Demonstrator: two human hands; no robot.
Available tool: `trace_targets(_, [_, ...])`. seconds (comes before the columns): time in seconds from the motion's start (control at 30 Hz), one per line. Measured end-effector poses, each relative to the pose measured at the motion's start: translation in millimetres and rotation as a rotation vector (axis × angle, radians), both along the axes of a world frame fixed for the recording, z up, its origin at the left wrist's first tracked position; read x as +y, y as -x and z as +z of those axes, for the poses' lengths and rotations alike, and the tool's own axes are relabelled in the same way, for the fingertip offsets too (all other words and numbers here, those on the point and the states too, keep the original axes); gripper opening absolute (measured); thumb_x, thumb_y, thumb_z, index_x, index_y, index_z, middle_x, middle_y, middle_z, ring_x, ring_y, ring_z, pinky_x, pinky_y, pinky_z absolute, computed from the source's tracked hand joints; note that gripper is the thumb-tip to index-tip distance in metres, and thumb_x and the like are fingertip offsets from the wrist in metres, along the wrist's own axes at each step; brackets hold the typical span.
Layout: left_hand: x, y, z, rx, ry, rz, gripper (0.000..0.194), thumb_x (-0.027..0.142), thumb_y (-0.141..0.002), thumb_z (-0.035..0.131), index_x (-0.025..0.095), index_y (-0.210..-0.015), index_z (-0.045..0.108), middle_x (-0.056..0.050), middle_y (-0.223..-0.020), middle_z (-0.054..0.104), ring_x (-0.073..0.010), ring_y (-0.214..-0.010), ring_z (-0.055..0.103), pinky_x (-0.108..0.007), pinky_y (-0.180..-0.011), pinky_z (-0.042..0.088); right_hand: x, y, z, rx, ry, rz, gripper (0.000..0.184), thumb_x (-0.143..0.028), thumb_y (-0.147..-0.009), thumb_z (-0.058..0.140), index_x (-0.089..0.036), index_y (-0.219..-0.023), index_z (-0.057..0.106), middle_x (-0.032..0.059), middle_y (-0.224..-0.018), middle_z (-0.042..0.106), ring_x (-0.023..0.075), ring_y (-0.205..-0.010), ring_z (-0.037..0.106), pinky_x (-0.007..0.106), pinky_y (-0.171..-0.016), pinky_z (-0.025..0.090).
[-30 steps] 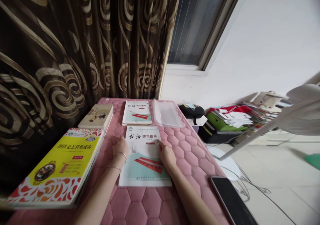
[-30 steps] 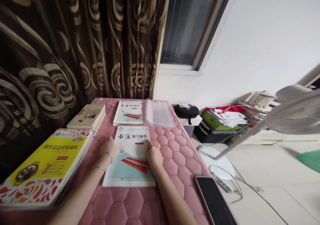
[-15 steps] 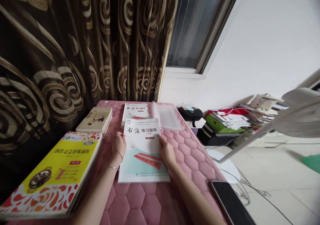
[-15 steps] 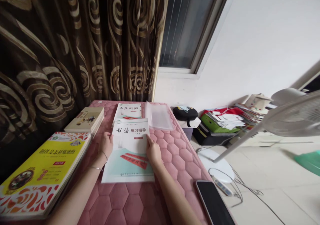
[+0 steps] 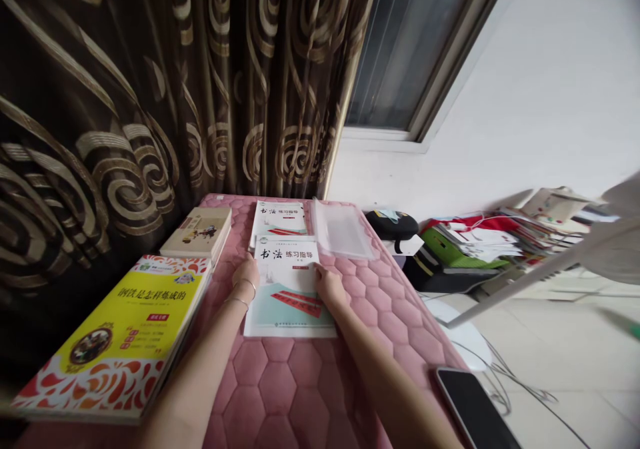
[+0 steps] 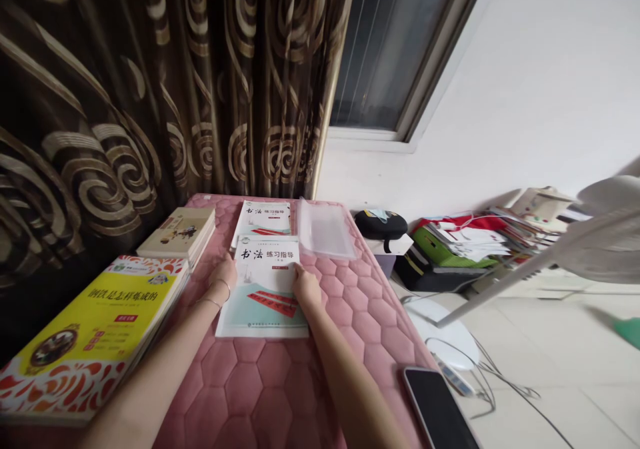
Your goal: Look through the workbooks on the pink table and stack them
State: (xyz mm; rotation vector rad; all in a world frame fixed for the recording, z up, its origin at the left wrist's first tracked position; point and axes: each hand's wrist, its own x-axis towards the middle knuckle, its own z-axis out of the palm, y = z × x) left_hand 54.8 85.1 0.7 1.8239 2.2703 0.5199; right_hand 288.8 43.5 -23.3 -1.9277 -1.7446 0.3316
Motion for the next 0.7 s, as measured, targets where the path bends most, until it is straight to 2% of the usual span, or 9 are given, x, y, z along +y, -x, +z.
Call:
trace_targets(0.1, [-17,-5,4.0,0.082,-0.033,-0.019,0.039,0.017,-0.094,0.034,0.005,-0.127,0.051,-0.027,-0.114,0.063,-0.0328,-0.105,0.065,-0.045,-0.081,0.053,0,2,0.8,-0.017,0.010,-0.015,0.039,-0.019,-0.095,0.040,-0.017,-0.127,0.061,0.0114,-0.101,0.074,0.0216,-0.098,0.068,0.029,-0.084,0.050])
trace_targets(0.17, [-38,-10,1.8,0.130,-0.077,-0.069,0.040,0.013,-0.094,0.031,0.010,-0.127,0.052,-0.024,-0.129,0.056,-0.0313,-0.117,0.058,-0.048,-0.093,0.047,-1,3,1.6,-0.029,0.021,-0.023,0.039,-0.019,-0.096,0.039,-0.017,-0.128,0.061,0.0119,-0.101,0.074,0.0219,-0.096,0.068,0.029,-0.083,0.050])
trace_targets(0.23, [-61,-14,-6.3,0.195,-0.139,-0.233,0.043,0.009,-0.093,0.030,0.016,-0.129,0.053,-0.017,-0.142,0.048,-0.0281,-0.129,0.049,-0.050,-0.107,0.036,-2,3,3.0,-0.042,0.032,-0.023,0.039,-0.019,-0.096,0.039,-0.018,-0.128,0.061,0.0116,-0.101,0.074,0.0217,-0.095,0.068,0.028,-0.082,0.049])
trace_targets(0.3, [-81,-15,-19.2,0.284,-0.211,-0.519,0.043,0.012,-0.093,0.034,0.019,-0.130,0.054,-0.011,-0.148,0.044,-0.0263,-0.136,0.041,-0.051,-0.114,0.027,-2,3,5.2,-0.054,0.041,-0.013,0.039,-0.019,-0.096,0.039,-0.019,-0.128,0.061,0.0109,-0.104,0.073,0.0209,-0.096,0.068,0.027,-0.082,0.048])
trace_targets(0.37, [-93,-10,-33.4,0.330,-0.257,-0.691,0.044,0.020,-0.094,0.038,0.019,-0.136,0.050,-0.010,-0.150,0.043,-0.0254,-0.138,0.038,-0.049,-0.115,0.027,-2,3,8.4,-0.069,0.053,-0.003,0.039,-0.020,-0.097,0.038,-0.019,-0.128,0.061,0.0110,-0.105,0.072,0.0203,-0.098,0.067,0.027,-0.082,0.047])
trace_targets(0.5, [-94,3,-51.7,0.346,-0.324,-0.708,0.049,0.029,-0.096,0.037,0.023,-0.144,0.041,-0.005,-0.152,0.041,-0.0214,-0.139,0.037,-0.043,-0.115,0.027,-4,3,15.3,-0.104,0.092,-0.009,0.037,-0.024,-0.097,0.037,-0.020,-0.125,0.062,0.0117,-0.102,0.072,0.0212,-0.096,0.067,0.029,-0.080,0.048])
trace_targets(0.6, [-91,6,-54.7,0.365,-0.343,-0.705,0.049,0.031,-0.096,0.035,0.024,-0.144,0.041,-0.003,-0.152,0.040,-0.0198,-0.139,0.037,-0.041,-0.116,0.026,-10,6,19.2,-0.123,0.105,-0.017,0.038,-0.026,-0.098,0.035,-0.021,-0.126,0.061,0.0119,-0.103,0.070,0.0217,-0.095,0.066,0.030,-0.079,0.049])
trace_targets(0.7, [-90,6,-55.0,0.371,-0.335,-0.709,0.050,0.031,-0.096,0.035,0.023,-0.144,0.041,-0.003,-0.152,0.040,-0.0200,-0.139,0.037,-0.041,-0.116,0.026,-21,8,23.0,-0.136,0.108,-0.022,0.038,-0.026,-0.097,0.035,-0.020,-0.123,0.063,0.0152,-0.113,0.065,0.0240,-0.095,0.066,0.033,-0.075,0.050])
